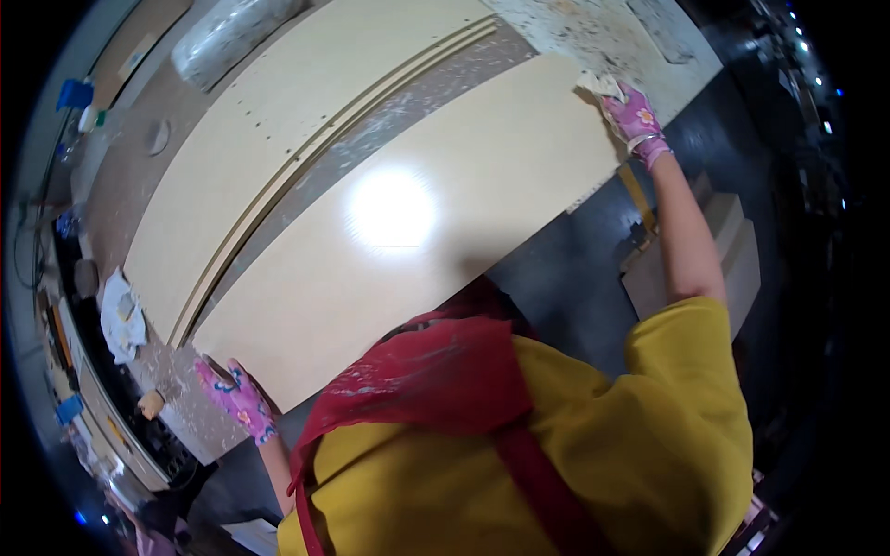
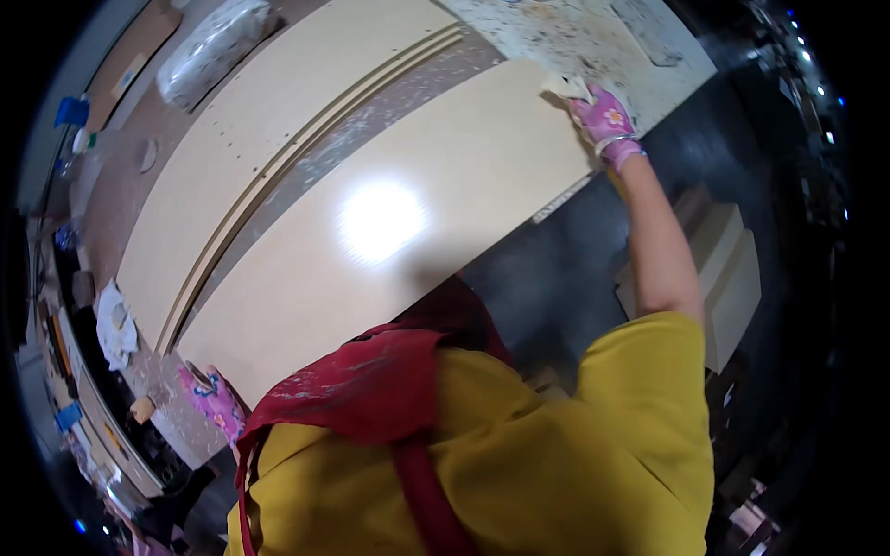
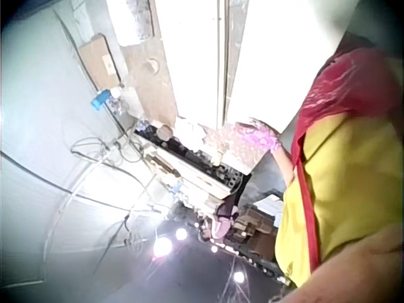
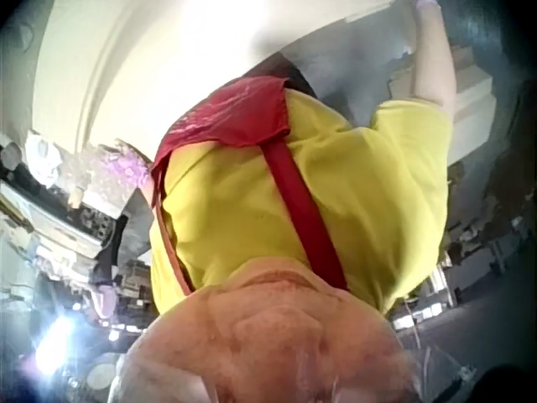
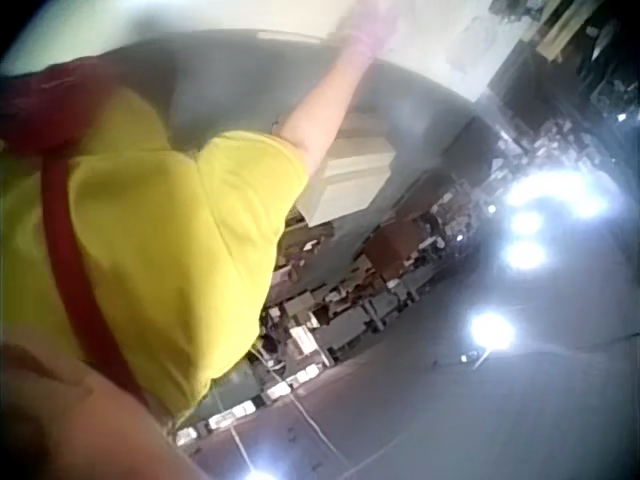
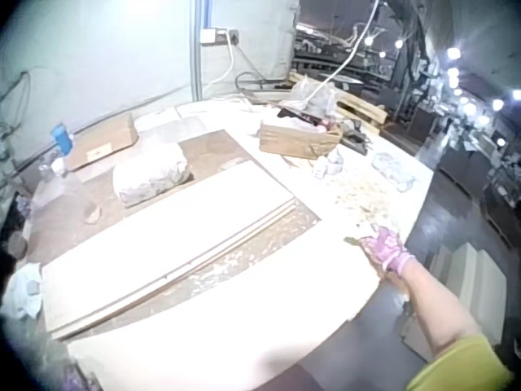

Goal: The person wipes multiple light-colored wooden panels on a workbench using a cloth. They pour liquid from a bottle onto the cloth and repeatedly wipe the panels' surfaces and edges. The person also stacks and repositions the panels during the process.

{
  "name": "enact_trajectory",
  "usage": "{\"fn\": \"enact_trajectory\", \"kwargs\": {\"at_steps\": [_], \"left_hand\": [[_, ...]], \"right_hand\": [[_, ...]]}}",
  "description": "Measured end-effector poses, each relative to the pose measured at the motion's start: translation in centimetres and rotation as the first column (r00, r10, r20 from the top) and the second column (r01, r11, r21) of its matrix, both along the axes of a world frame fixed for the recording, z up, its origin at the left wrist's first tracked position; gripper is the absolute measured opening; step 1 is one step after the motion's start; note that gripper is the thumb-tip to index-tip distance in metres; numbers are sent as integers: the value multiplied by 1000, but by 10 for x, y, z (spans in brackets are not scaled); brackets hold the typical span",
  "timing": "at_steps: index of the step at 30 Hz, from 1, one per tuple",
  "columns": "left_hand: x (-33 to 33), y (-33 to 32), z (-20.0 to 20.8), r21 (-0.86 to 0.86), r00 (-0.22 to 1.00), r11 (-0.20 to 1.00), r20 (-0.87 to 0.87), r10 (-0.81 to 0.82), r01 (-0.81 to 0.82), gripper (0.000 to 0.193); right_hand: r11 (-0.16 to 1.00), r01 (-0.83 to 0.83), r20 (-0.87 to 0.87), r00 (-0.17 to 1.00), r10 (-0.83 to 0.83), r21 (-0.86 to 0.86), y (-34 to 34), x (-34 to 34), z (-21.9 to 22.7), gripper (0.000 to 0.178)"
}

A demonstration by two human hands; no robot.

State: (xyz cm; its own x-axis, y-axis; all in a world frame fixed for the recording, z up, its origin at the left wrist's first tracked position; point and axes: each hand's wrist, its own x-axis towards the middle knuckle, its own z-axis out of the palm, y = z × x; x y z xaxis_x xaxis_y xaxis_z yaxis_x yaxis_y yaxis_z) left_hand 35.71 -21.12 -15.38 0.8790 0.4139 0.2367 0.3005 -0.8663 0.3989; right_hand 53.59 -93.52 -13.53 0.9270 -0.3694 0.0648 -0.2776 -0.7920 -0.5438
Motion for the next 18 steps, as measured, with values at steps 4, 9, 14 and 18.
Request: {"fn": "enact_trajectory", "kwargs": {"at_steps": [4, 9, 14, 18], "left_hand": [[42, -61, 43, 260, 951, 917, -20, -310, 304, 56], [66, -50, 2, 295, 874, 823, -147, -463, 486, 52], [62, -52, 5, 284, 869, 821, -167, -466, 495, 51], [57, -63, 14, 228, 885, 855, -150, -441, 465, 51]], "right_hand": [[898, -318, 156, 913, 376, -303, 155, -50, 39, 48], [656, -687, -84, 708, 702, -311, 212, -122, -12, 43], [924, 364, 4, 931, -366, -114, -29, -143, -12, 26], [985, 40, 154, 986, -67, 169, 50, -108, 42, 33]]}}
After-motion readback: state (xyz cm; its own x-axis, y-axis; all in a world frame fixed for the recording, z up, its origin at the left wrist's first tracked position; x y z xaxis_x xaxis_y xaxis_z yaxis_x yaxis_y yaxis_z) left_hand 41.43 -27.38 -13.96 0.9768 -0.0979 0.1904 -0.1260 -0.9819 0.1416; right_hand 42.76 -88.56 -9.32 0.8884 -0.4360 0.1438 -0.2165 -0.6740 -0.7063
